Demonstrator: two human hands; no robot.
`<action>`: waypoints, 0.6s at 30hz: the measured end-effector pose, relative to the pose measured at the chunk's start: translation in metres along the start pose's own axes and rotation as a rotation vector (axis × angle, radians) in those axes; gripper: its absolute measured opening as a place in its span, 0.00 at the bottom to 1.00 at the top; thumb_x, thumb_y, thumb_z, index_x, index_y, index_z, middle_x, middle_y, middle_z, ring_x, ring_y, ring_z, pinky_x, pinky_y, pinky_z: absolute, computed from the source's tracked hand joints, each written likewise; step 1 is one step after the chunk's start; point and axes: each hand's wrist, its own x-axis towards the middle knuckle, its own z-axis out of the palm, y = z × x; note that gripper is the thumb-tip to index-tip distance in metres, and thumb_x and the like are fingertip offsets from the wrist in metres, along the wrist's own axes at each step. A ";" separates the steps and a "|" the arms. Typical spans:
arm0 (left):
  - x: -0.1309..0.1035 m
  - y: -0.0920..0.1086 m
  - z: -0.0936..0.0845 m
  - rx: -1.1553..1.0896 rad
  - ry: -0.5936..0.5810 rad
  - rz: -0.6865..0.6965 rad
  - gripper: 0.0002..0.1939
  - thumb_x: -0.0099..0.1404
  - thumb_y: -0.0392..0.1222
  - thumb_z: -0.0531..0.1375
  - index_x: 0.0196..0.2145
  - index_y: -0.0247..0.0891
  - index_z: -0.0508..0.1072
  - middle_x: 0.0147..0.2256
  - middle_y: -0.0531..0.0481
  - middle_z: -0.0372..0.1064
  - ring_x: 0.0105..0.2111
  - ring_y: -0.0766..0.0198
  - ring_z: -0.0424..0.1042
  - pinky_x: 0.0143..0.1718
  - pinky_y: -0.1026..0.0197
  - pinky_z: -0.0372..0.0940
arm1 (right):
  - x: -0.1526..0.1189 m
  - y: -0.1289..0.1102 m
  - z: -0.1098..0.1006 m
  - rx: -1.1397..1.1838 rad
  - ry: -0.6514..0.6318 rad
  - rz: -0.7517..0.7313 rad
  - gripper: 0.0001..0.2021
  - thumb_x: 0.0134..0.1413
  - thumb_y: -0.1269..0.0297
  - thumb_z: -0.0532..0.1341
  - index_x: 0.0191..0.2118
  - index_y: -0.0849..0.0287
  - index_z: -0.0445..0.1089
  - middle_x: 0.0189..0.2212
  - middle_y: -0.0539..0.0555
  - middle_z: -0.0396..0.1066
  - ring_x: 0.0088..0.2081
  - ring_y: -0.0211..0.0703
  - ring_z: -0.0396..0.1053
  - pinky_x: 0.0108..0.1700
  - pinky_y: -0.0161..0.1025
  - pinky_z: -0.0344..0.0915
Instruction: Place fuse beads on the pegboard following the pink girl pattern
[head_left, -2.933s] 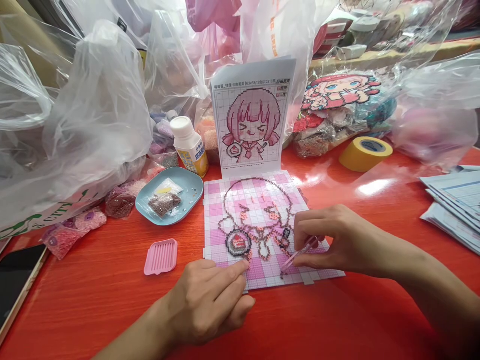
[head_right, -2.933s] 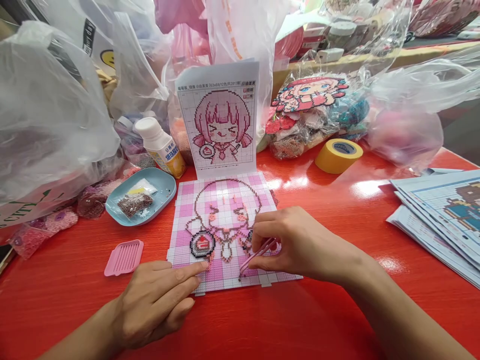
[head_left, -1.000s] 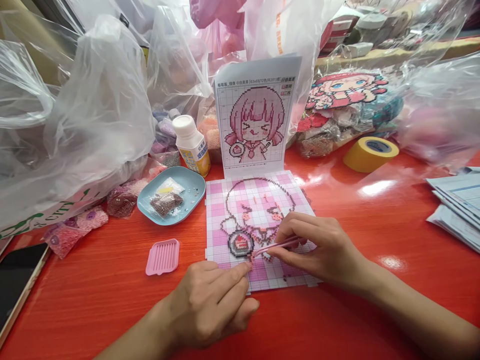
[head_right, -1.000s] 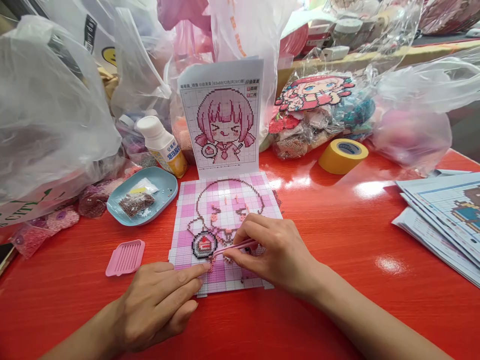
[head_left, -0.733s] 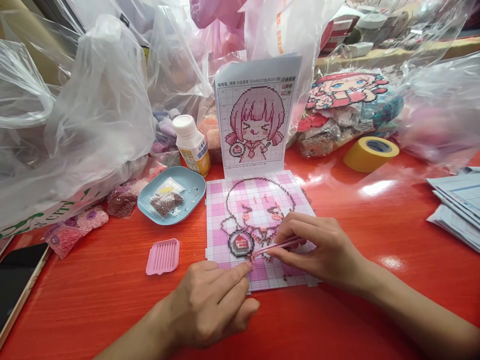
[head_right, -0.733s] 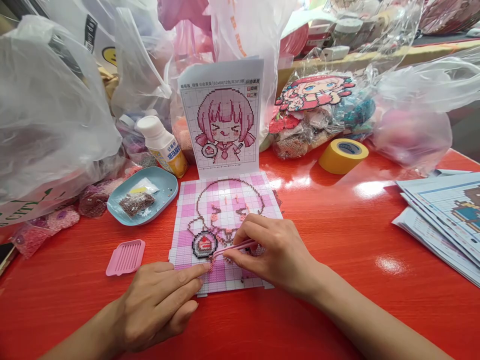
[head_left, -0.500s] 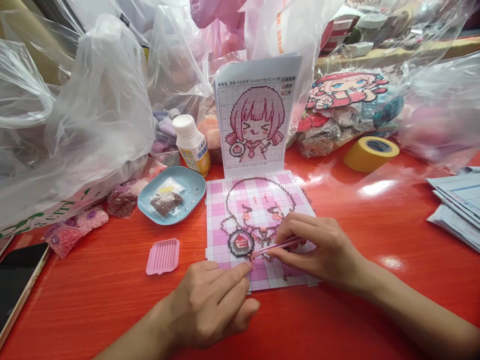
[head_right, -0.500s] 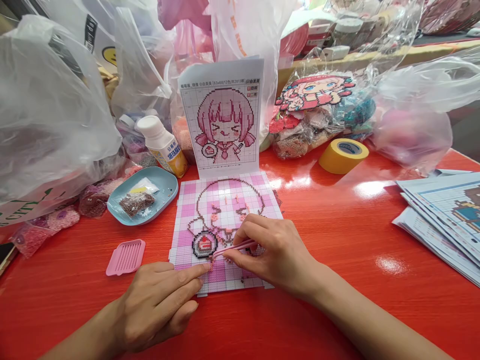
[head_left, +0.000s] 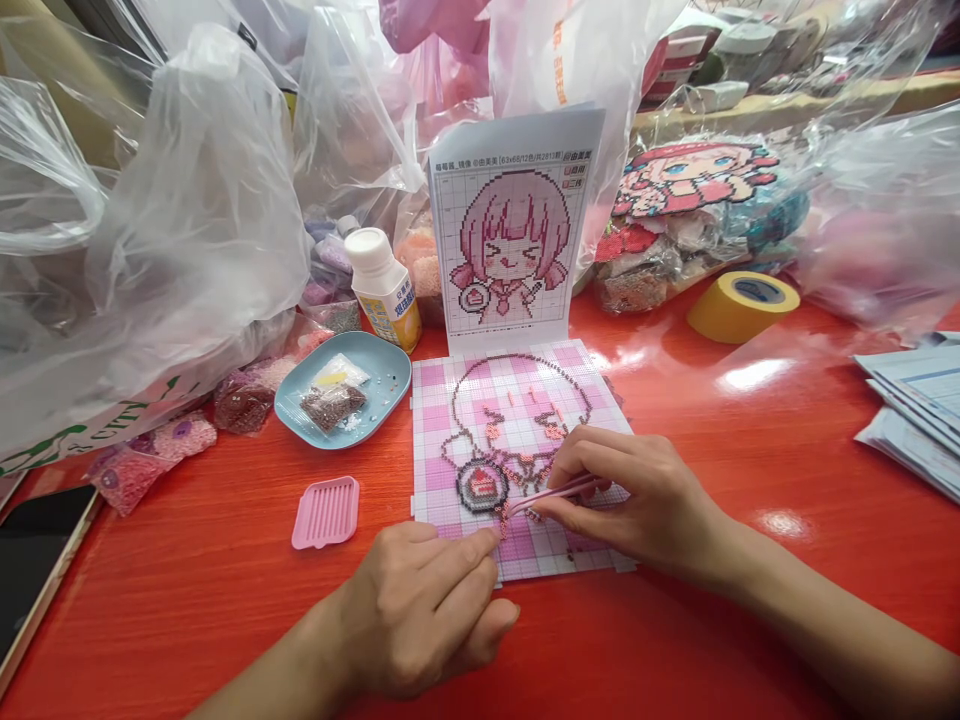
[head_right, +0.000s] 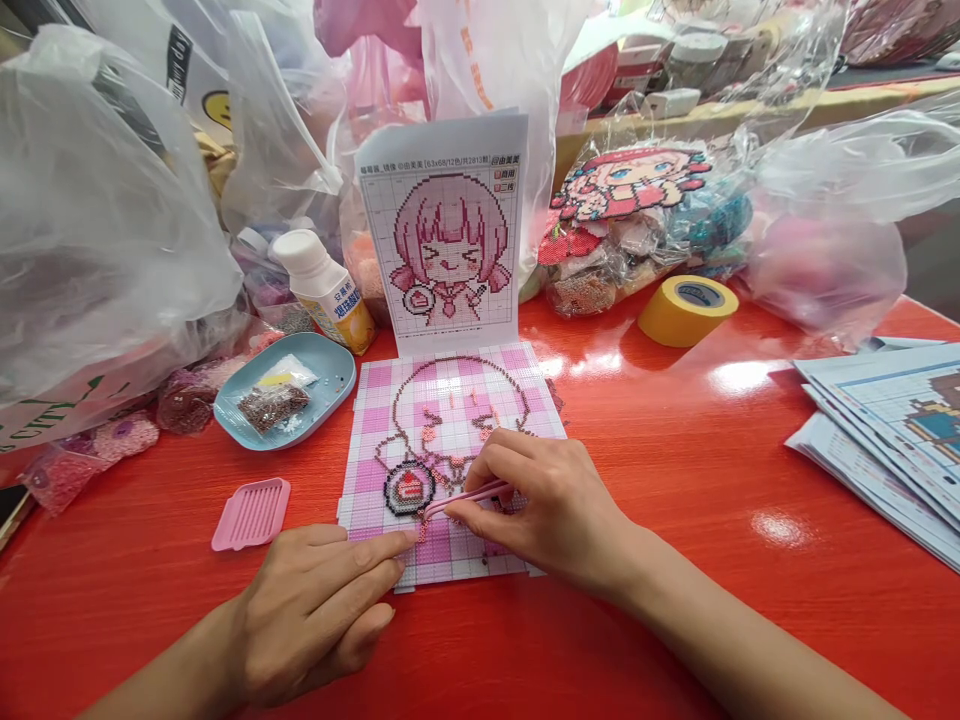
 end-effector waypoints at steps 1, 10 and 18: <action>0.000 0.000 0.000 -0.002 0.004 0.000 0.17 0.69 0.34 0.47 0.28 0.29 0.71 0.30 0.39 0.78 0.19 0.66 0.71 0.13 0.63 0.58 | 0.000 0.000 0.000 -0.002 0.002 0.001 0.08 0.54 0.63 0.64 0.27 0.59 0.68 0.23 0.50 0.69 0.23 0.34 0.66 0.23 0.31 0.62; 0.000 0.001 0.001 -0.008 0.014 0.008 0.16 0.69 0.34 0.48 0.28 0.28 0.71 0.29 0.38 0.78 0.19 0.65 0.72 0.13 0.62 0.58 | 0.001 -0.003 0.001 0.001 -0.009 -0.018 0.10 0.55 0.62 0.63 0.26 0.60 0.67 0.23 0.51 0.70 0.22 0.34 0.66 0.22 0.30 0.62; 0.000 0.000 0.000 -0.011 0.010 0.001 0.15 0.69 0.34 0.48 0.29 0.28 0.71 0.29 0.39 0.78 0.19 0.64 0.72 0.14 0.63 0.59 | 0.000 -0.004 0.004 0.012 -0.001 -0.019 0.09 0.54 0.62 0.63 0.27 0.60 0.67 0.23 0.51 0.69 0.22 0.33 0.65 0.22 0.30 0.61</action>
